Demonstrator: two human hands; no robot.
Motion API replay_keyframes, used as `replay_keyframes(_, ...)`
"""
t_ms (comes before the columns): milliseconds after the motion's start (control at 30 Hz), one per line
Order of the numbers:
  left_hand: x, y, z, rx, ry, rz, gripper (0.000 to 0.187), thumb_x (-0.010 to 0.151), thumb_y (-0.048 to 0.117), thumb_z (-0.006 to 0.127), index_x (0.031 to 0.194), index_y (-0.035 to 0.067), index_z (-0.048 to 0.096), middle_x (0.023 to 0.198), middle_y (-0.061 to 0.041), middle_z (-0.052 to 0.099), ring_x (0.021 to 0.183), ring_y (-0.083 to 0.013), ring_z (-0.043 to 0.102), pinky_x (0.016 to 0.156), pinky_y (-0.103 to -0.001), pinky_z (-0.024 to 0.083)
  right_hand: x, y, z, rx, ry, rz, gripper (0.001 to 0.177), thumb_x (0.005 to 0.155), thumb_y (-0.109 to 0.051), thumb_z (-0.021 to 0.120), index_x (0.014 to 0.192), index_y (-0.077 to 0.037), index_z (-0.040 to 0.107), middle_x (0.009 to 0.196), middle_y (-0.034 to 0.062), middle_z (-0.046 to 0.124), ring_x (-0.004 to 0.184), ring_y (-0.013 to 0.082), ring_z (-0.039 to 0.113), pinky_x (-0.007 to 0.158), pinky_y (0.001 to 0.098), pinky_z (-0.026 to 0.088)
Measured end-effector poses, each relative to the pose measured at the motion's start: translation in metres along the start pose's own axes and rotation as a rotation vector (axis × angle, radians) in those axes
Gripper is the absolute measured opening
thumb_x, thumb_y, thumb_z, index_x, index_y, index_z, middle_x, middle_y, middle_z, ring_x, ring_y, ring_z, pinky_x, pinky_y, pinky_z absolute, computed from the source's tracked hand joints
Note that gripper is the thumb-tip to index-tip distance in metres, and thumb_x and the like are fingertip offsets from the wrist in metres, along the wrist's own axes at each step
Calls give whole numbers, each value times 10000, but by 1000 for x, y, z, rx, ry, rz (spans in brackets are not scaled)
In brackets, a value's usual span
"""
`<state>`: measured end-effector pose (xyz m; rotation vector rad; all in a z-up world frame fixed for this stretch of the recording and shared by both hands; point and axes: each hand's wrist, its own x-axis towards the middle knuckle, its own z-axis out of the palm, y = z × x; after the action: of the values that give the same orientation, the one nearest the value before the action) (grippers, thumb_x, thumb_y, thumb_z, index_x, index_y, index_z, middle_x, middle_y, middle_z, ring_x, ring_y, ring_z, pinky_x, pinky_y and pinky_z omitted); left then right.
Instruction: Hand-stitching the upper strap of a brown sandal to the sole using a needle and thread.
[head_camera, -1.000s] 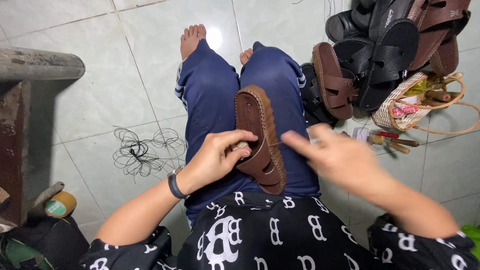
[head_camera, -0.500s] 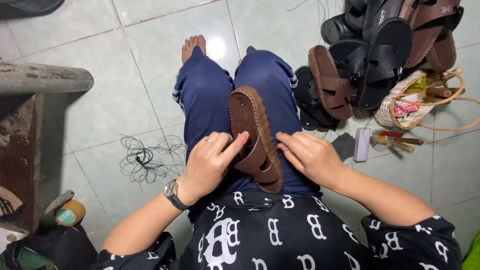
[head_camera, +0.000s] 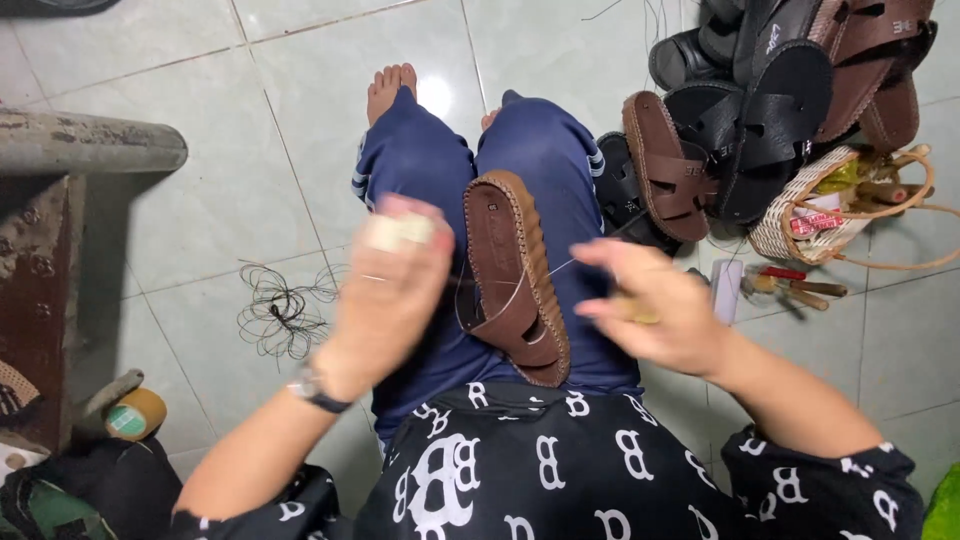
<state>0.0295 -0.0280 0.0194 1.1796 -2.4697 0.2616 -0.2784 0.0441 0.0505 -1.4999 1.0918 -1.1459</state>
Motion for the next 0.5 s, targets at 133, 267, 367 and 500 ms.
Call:
replay_keyframes(133, 16, 32, 1, -414, -83, 131, 210, 883, 210, 636, 768, 33, 634, 1108, -169, 587, 1108, -366, 526, 916, -445, 440, 20, 21, 18, -775, -225, -297, 365, 886, -168, 610, 1231, -48, 618, 834, 97, 622, 647, 251, 636, 532, 338, 507)
replay_keyframes(267, 28, 23, -10, -1408, -374, -107, 235, 922, 255, 543, 774, 170, 703, 1130, -79, 590, 1154, -351, 497, 940, -411, 407, 31, 25, 13, -997, -295, -509, 345, 957, -221, 453, 1240, -172, 643, 584, -20, 436, 498, 144, 470, 470, 249, 444)
replay_keyframes(367, 14, 28, 10, -752, -302, 74, 312, 923, 384, 574, 880, 83, 645, 1133, -161, 529, 1022, -381, 494, 737, -423, 412, 43, 16, 15, -1032, -380, -492, 393, 947, -181, 370, 1253, -211, 616, 587, -40, 423, 487, 140, 441, 455, 255, 435)
replay_keyframes(500, 13, 26, 8, -873, -400, 52, 338, 932, 323, 550, 664, 122, 593, 995, -65, 534, 971, -323, 473, 750, -387, 359, 46, 13, 13, -982, -424, -454, 413, 931, -168, 380, 1257, -206, 631, 527, -34, 399, 459, 127, 462, 440, 221, 429)
